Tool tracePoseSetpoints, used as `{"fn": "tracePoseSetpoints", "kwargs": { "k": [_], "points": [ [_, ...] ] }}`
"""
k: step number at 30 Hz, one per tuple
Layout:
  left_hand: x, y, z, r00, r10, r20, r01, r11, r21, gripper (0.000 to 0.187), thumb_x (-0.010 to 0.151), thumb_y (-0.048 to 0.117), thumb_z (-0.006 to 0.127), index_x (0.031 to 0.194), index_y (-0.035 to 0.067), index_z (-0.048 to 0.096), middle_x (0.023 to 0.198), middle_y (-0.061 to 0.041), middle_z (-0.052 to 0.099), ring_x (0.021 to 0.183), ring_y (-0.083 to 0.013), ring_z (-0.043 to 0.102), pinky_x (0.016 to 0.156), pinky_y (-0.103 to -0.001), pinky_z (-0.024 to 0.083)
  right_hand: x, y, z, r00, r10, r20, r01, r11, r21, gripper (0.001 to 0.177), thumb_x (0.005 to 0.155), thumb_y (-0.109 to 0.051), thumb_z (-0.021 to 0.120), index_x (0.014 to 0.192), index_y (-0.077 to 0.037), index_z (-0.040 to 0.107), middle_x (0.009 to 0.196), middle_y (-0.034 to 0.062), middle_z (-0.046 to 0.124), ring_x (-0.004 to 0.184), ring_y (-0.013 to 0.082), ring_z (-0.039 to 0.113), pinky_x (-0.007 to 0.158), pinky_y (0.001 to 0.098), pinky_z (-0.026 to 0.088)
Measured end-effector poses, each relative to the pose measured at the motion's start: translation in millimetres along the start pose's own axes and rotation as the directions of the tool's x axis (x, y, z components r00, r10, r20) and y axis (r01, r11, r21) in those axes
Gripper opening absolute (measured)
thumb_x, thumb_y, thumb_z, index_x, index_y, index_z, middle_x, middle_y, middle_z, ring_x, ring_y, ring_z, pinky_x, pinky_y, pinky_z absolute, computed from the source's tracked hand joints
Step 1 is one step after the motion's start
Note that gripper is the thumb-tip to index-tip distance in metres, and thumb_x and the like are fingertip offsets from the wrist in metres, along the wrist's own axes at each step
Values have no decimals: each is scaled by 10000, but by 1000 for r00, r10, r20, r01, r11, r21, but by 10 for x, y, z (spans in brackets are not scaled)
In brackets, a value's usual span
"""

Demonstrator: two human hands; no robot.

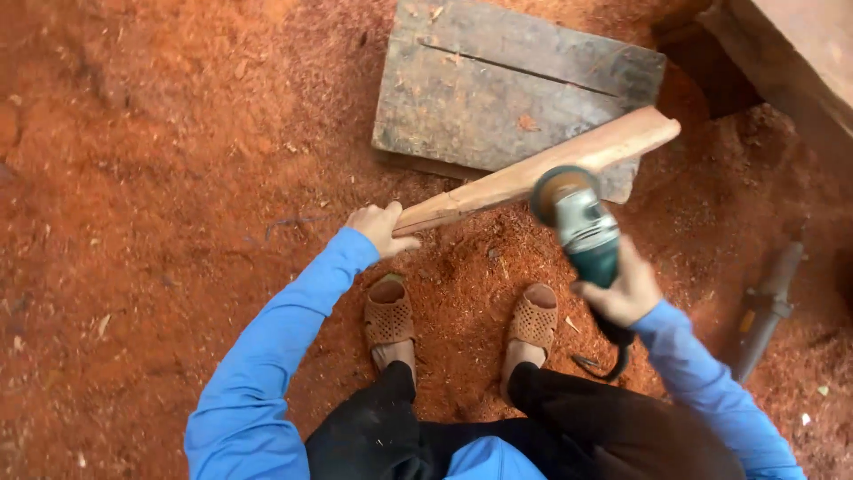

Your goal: Sanding a piece of wood using an angle grinder with a sanding disc.

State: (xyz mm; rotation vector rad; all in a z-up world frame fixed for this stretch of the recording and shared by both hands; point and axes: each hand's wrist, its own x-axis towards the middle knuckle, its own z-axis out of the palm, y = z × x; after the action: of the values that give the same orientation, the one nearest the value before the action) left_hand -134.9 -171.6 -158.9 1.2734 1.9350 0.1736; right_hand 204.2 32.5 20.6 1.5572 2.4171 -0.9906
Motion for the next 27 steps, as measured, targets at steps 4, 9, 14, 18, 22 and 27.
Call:
{"fn": "tracePoseSetpoints", "kwargs": {
  "k": [4, 9, 14, 18, 22, 27],
  "points": [
    [246, -177, 356, 998, -68, -14, 68, 995, 66, 542, 835, 637, 666, 1066, 163, 538, 1016, -179, 734, 1025, -440, 724, 878, -547, 562, -154, -504, 236, 989, 34, 145, -37, 999, 21, 870, 588, -355, 971, 1302, -100, 544, 1096, 275, 702, 1068, 491, 684, 925, 602, 540],
    [-1, 36, 114, 996, -84, 35, 80, 992, 100, 497, 892, 552, 662, 1072, 114, 512, 1030, -227, 721, 1034, -460, 711, 896, -553, 568, -100, -357, 423, 964, 47, 260, -30, 997, -67, 840, 604, -383, 940, 1312, -204, 526, 1060, 198, 722, 1060, 443, 706, 890, 544, 573],
    [-102, 130, -4, 997, -72, 21, 69, 991, 113, 473, 919, 526, 646, 1071, 100, 505, 1014, -232, 721, 1019, -456, 720, 887, -556, 576, -126, -548, 190, 966, 105, 238, -103, 994, -23, 797, 628, -306, 935, 1302, -162, 533, 1084, 252, 714, 1085, 457, 691, 944, 563, 556],
    [7, 48, 144, 999, -36, -22, 39, 992, 123, 477, 924, 535, 632, 1055, 98, 497, 978, -225, 726, 983, -452, 732, 855, -554, 584, 27, -208, 151, 977, 133, 165, -132, 991, -15, 799, 631, -283, 961, 1292, -130, 539, 1108, 247, 701, 1093, 450, 682, 946, 556, 551],
    [13, 42, 158, 999, -21, -48, 27, 991, 130, 452, 929, 508, 623, 1052, 96, 484, 962, -227, 729, 975, -471, 729, 866, -575, 576, 116, -295, 10, 982, 114, 149, -123, 991, 48, 818, 637, -292, 959, 1297, -80, 523, 1117, 269, 662, 1098, 463, 654, 930, 576, 539],
    [-26, 31, 98, 994, -10, -106, 26, 988, 154, 399, 952, 474, 595, 1024, 95, 492, 901, -198, 738, 917, -447, 748, 847, -565, 587, 297, -72, -109, 995, 89, 44, -91, 993, 71, 837, 637, -257, 965, 1292, -37, 493, 1106, 288, 630, 1083, 484, 631, 896, 599, 514]
  ]
}}
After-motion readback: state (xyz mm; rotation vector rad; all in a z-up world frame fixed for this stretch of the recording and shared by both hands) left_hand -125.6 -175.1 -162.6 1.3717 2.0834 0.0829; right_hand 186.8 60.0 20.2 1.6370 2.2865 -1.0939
